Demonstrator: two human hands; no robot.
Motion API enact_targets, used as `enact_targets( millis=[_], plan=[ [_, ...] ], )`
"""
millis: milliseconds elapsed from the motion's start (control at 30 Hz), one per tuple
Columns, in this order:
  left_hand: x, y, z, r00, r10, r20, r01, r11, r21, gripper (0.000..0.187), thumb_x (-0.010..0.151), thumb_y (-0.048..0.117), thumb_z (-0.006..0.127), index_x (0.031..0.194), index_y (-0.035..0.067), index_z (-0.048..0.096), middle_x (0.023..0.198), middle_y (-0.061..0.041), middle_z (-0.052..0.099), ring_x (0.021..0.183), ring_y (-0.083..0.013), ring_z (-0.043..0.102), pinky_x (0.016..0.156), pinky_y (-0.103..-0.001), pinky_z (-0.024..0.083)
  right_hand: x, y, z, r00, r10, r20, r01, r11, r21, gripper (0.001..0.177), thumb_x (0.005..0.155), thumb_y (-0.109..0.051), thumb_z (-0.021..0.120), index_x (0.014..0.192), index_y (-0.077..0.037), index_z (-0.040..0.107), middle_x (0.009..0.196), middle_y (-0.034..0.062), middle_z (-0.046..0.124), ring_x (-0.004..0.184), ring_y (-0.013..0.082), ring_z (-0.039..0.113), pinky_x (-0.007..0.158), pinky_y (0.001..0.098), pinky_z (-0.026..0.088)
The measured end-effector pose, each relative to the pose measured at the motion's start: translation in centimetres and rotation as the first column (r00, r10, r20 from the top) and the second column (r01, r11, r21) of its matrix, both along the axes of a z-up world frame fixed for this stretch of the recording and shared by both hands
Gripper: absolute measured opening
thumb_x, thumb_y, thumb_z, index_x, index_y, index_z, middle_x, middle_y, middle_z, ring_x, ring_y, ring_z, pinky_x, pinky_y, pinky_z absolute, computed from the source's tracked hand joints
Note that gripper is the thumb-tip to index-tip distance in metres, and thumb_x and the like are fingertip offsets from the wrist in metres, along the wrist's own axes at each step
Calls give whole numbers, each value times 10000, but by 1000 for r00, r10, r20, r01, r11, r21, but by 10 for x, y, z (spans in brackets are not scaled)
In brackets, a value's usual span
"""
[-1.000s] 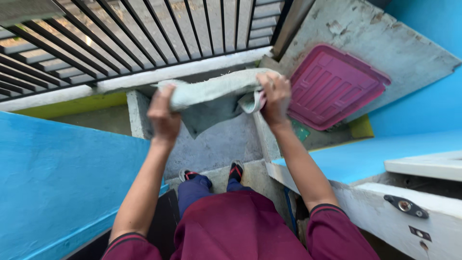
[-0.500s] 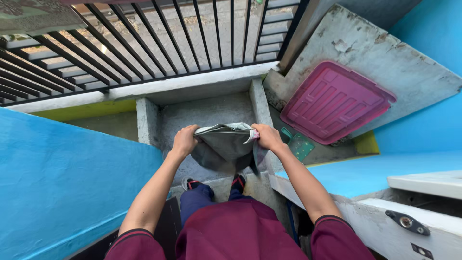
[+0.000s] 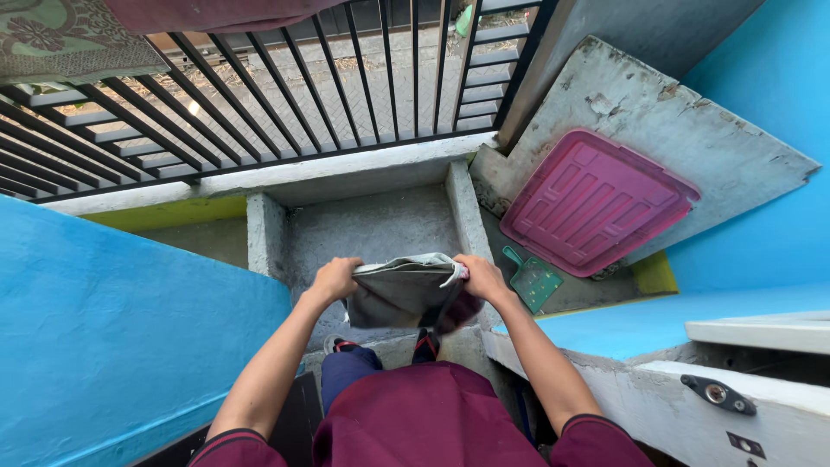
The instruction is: The person picks up a towel from a ledge, unfolds and shakes it several times by hand, and then hangs it over a balcony railing.
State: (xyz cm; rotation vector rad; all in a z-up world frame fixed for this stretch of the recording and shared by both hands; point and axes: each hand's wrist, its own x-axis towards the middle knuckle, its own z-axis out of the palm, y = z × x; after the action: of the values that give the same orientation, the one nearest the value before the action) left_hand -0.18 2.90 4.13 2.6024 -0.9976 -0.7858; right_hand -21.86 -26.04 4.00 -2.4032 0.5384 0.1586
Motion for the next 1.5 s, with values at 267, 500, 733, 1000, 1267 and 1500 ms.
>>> enact_targets(
  millis=[267,500,733,1000,1267,1500],
  plan=[
    [20,-19,137,861,380,337,-35,705,-708,737,798,-75,564,1462,246,552,1189,-189,757,1102,-397,713,928,-490,576,43,-7,110,738,20,674,226,935,-275,359,811,-133,735,1170,-137,716,1065,101,740,933,330,678,790,461,509],
    [56,-24,71,948,319,21,-319,948,-7,698,751,32,694,1381,325,627,1079,-206,738,1010,-369,737,875,-477,595,66,-22,16,910,120,397,73,896,-438,306,890,-136,613,1165,-202,731,1027,74,722,961,306,685,816,454,519],
    [48,-34,33,944,284,169,-250,948,-199,479,762,83,732,1216,227,685,1085,-160,751,1045,-394,704,888,-497,563,36,-11,-44,924,20,382,136,916,-378,337,897,-121,595,1203,-202,707,1031,68,709,974,305,682,806,448,524],
    [33,-27,-7,963,269,27,-257,942,-216,465,730,39,690,1149,228,758,1094,-144,764,1039,-377,715,907,-470,568,18,-16,-21,939,-13,344,146,920,-364,345,884,-98,590,1186,-207,716,1041,61,712,986,318,672,814,456,522],
    [18,-6,-44,979,200,-41,-205,952,-226,477,697,30,659,1126,206,775,1080,-162,760,1024,-386,719,898,-459,580,1,-13,-33,965,4,262,89,936,-340,412,789,-55,662,1169,-201,728,1051,59,728,1013,332,675,859,461,522],
    [-2,29,-47,1000,19,-22,-19,1000,-2,407,719,76,678,1104,197,734,1046,-135,760,1026,-366,712,861,-482,572,7,26,-13,938,-68,340,85,996,-34,405,717,-115,758,1119,-151,720,1076,116,727,988,372,689,816,446,556]
  ],
)
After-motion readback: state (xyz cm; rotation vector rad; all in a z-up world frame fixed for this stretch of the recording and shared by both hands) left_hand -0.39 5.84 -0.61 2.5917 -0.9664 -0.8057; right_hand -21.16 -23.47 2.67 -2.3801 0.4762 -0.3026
